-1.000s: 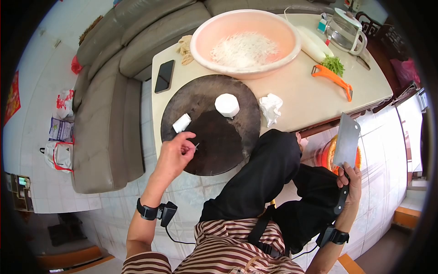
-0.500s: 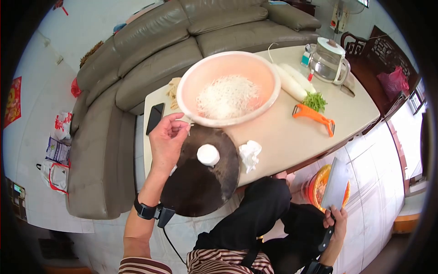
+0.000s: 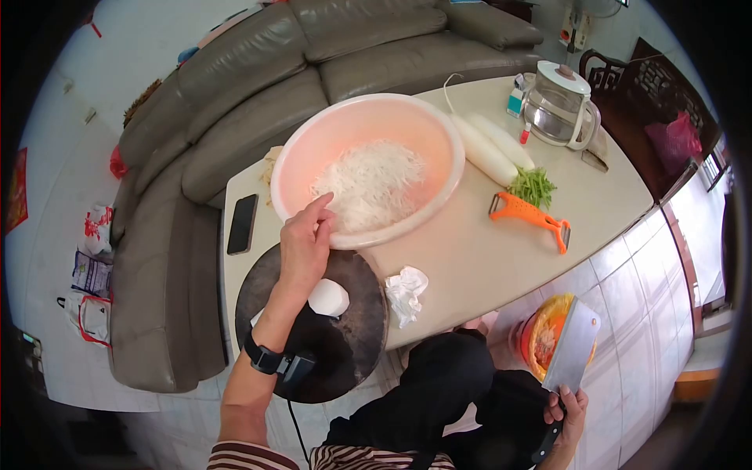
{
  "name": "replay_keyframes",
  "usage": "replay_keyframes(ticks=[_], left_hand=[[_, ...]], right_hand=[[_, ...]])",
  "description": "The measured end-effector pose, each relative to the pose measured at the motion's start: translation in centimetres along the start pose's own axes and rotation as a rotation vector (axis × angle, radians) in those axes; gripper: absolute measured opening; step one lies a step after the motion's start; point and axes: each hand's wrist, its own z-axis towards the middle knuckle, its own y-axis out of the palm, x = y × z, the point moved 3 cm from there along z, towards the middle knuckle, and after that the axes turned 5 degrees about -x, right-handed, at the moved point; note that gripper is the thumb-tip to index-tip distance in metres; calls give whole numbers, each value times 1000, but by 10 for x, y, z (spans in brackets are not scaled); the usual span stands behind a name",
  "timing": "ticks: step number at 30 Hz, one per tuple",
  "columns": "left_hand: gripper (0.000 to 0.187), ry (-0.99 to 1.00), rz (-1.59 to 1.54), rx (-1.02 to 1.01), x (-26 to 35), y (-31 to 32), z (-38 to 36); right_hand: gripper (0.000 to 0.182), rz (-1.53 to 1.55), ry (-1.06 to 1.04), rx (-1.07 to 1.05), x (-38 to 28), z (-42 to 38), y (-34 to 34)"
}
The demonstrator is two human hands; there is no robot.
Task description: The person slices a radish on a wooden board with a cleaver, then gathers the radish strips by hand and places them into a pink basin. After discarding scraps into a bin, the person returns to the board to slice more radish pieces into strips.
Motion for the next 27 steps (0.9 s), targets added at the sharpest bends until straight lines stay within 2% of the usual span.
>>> replay_keyframes(ticks=[4, 6, 9, 13, 15, 16, 21, 23, 24, 25, 27], left_hand=[[39, 86, 80, -41, 6, -6, -3], [43, 144, 217, -189, 9, -14, -10], [46, 59, 167, -297, 21, -26, -22], [48, 117, 266, -272, 27, -35, -43], [49, 178, 210, -220, 32, -46, -49], [48, 138, 136, -167, 27, -53, -53], [41, 6, 202, -109, 4, -101, -93], [41, -251, 165, -231, -9, -113, -119], [42, -309, 196, -221, -13, -118, -132], [42, -307, 194, -221, -22, -120, -145], [45, -98, 298, -167, -37, -117, -165]], right_hand=[[11, -4, 9, -4, -1, 2, 1], [12, 2, -11, -38, -1, 1, 0], [11, 21, -16, -29, -2, -1, 3], [11, 7, -2, -58, 1, 1, 1], [11, 42, -25, -81, 2, 3, 0], [12, 39, -28, -95, 2, 3, 2], [11, 23, -47, -147, 1, 3, 16], [10, 35, -53, -203, 1, 3, 23], [10, 35, -56, -203, 1, 2, 27], [10, 32, -66, -222, 2, 1, 33], [10, 26, -79, -239, 2, -1, 45]])
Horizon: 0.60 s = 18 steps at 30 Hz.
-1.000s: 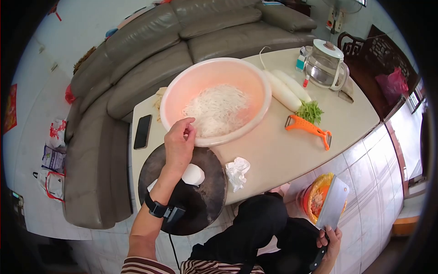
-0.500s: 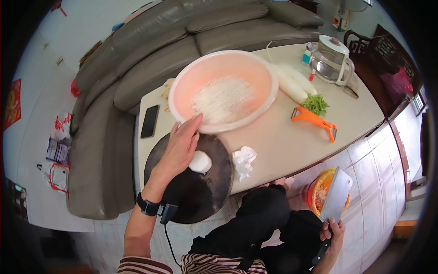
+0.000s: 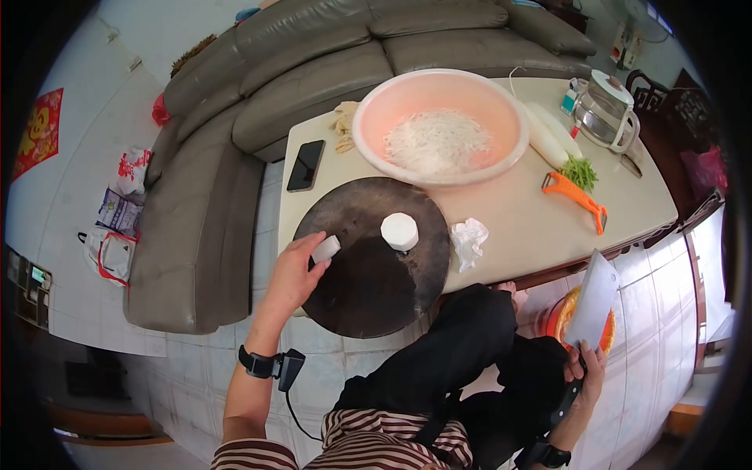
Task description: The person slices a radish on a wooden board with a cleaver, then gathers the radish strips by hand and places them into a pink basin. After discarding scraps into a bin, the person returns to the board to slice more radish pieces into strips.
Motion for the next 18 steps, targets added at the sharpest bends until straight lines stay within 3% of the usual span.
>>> replay_keyframes(ticks=[4, 18], left_hand=[[44, -142, 21, 10, -18, 15, -7], [28, -97, -129, 119, -16, 18, -1]], right_hand=[[11, -36, 11, -9, 0, -3, 24], [11, -89, 3, -106, 11, -10, 95]])
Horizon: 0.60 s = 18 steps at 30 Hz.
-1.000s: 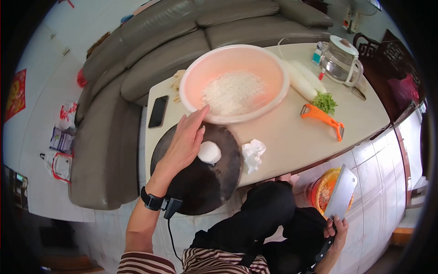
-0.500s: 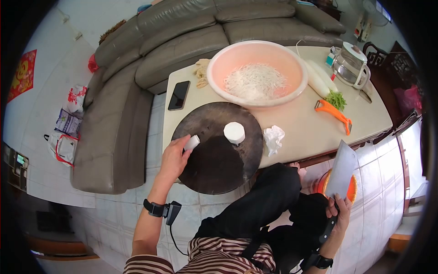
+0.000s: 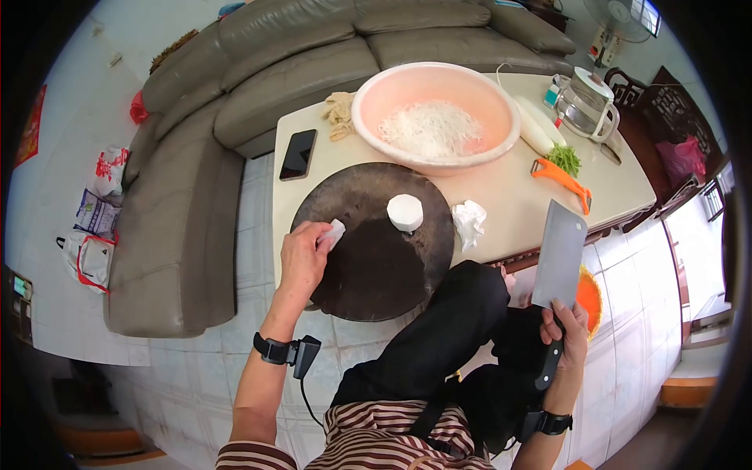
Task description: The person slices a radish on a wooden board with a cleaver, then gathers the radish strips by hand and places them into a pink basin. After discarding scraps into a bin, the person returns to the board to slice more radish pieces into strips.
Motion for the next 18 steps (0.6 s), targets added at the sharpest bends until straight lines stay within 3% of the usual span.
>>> replay_keyframes(ticks=[2, 4, 5, 8, 10, 13, 14, 16, 18], left_hand=[[25, 19, -29, 31, 0, -3, -4], [24, -196, -202, -55, -1, -8, -15], [24, -203, -208, -62, 2, -11, -23], [36, -218, -781, -205, 13, -5, -62], [36, -305, -820, -220, 25, 1, -86], [31, -172, -439, -176, 35, 2, -103], [31, -185, -445, -188, 34, 3, -106], [27, -1, -135, -24, 34, -1, -108], [25, -84, -178, -62, 25, -2, -112]], right_hand=[[11, -39, 4, -20, 2, 0, 10], [10, -42, 7, -10, 0, -4, 24], [10, -101, 14, -40, -1, -7, 32], [10, -273, 85, -54, -6, -25, 63], [16, -570, 174, -235, -6, -32, 91], [15, -859, 234, -447, 6, -34, 131], [12, -971, 214, -504, 13, -34, 145], [8, -1199, -165, -661, 20, -31, 172], [15, -1272, -180, -703, 32, -31, 186]])
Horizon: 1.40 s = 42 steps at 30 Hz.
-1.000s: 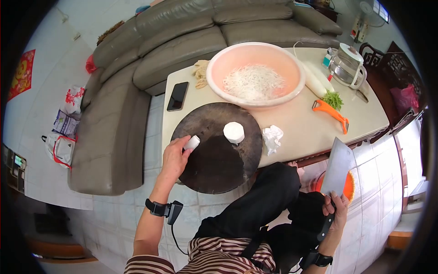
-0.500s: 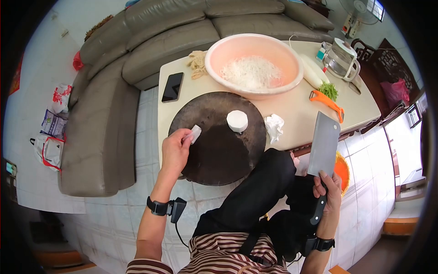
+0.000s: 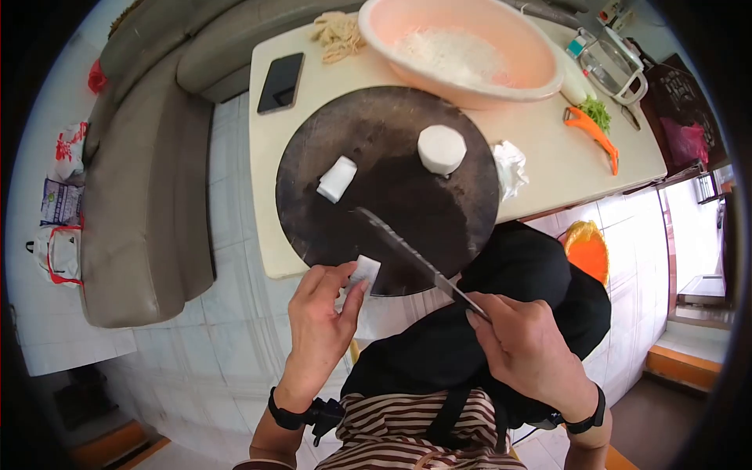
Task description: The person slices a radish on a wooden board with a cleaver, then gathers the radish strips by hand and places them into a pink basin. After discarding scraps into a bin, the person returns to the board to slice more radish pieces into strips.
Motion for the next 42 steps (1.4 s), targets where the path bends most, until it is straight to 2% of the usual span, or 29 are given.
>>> replay_keyframes(ticks=[3, 6, 8, 9, 11, 14, 24, 27, 33, 34, 36, 39, 42], left_hand=[[23, -98, -38, -85, -7, -3, -2], [28, -40, -76, -59, -8, -5, -4], [30, 254, 76, -110, 5, -13, -1], [30, 241, 74, -113, 1, -16, -1], [29, 425, 234, -255, -2, -17, -3], [23, 455, 269, -329, -5, -18, 6], [16, 425, 263, -460, 8, -15, 12], [18, 404, 274, -523, 8, -16, 7], [15, 397, 271, -581, 6, -17, 5], [14, 338, 257, -604, 6, -18, 7], [12, 280, 242, -627, 6, -19, 11], [11, 366, 258, -664, 7, -20, 11], [12, 300, 237, -675, 7, -17, 7]], right_hand=[[27, -203, -77, -7, -3, 11, 13], [31, -288, -62, -67, -7, 22, 12], [34, -322, -75, -119, -10, 27, 6], [37, -356, -94, -160, -12, 29, 3], [40, -397, -96, -214, -17, 32, 0], [44, -459, -123, -281, -18, 38, 5], [38, -527, -205, -361, -3, 49, 6], [47, -436, -137, -348, -8, 49, 5], [45, -502, -139, -380, -8, 51, 7], [45, -498, -138, -384, -7, 51, 8], [45, -522, -174, -363, -6, 49, 10], [41, -533, -153, -264, -4, 44, 11], [43, -536, -112, -282, -4, 46, 15]])
